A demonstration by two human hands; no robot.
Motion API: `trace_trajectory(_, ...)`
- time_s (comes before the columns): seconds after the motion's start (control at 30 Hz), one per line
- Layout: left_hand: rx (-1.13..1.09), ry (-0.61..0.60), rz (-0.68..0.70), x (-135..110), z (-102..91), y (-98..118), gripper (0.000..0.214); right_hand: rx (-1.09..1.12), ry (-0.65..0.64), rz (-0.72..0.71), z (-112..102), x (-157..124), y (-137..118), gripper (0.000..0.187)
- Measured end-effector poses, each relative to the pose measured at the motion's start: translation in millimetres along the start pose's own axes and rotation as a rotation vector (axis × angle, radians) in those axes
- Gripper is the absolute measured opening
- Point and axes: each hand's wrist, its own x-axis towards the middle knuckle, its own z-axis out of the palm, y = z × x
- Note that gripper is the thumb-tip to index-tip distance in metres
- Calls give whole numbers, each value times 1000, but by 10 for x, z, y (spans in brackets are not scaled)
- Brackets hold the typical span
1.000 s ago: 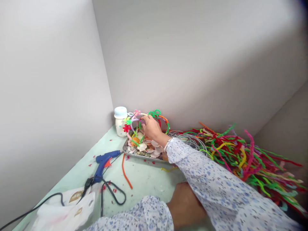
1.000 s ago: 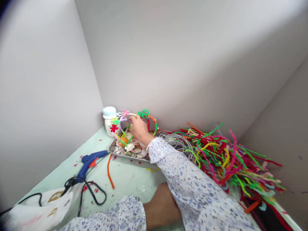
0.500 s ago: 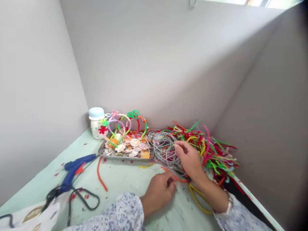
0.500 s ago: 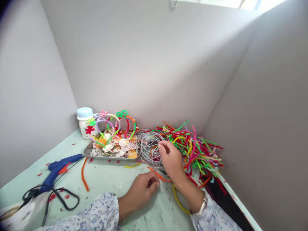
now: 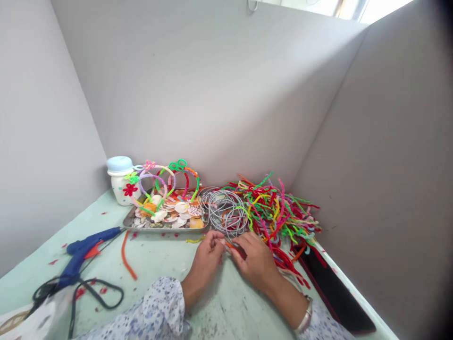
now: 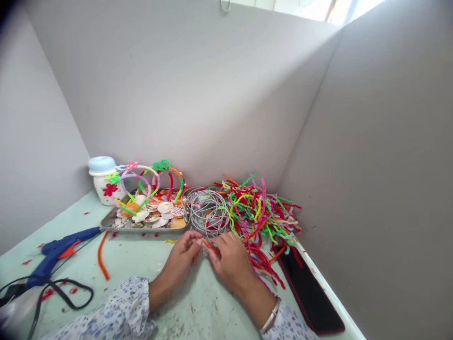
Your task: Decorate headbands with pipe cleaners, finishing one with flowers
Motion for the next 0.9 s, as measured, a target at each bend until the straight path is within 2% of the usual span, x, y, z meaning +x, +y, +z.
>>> trace_trajectory(0.07, -16, 7, -10, 0, 1, -5, 27, -25, -36, -8, 14, -4, -11, 12)
trace_trajectory(0.13, -12, 6, -14, -14, 4, 4, 28, -14, -11, 4, 16, -6, -10, 17)
trace_trajectory(0.33, 45, -84, 7, -63, 19, 56, 21, 165, 275, 167, -39, -5, 57, 16)
trace_trajectory(0.43, 87, -97, 27, -55, 16, 39, 16, 249, 380, 282, -67, -7, 98, 16)
trace_trajectory(0.5, 111, -102, 36, -47, 11, 25, 15, 252, 434, 309, -81, -14, 107, 15)
trace_trajectory(0.63, 108, -112, 51, -50, 4, 42, 16, 231, 439, 210, -90, -39, 65, 14)
trace_trajectory(0.83, 46, -73, 44, -22, -21, 71, 18, 281, 312, -96, -76, -41, -29, 19)
trace_trajectory(0.9, 7, -58, 36, -7, -29, 59, 19, 320, 276, -148, -71, -39, -41, 19)
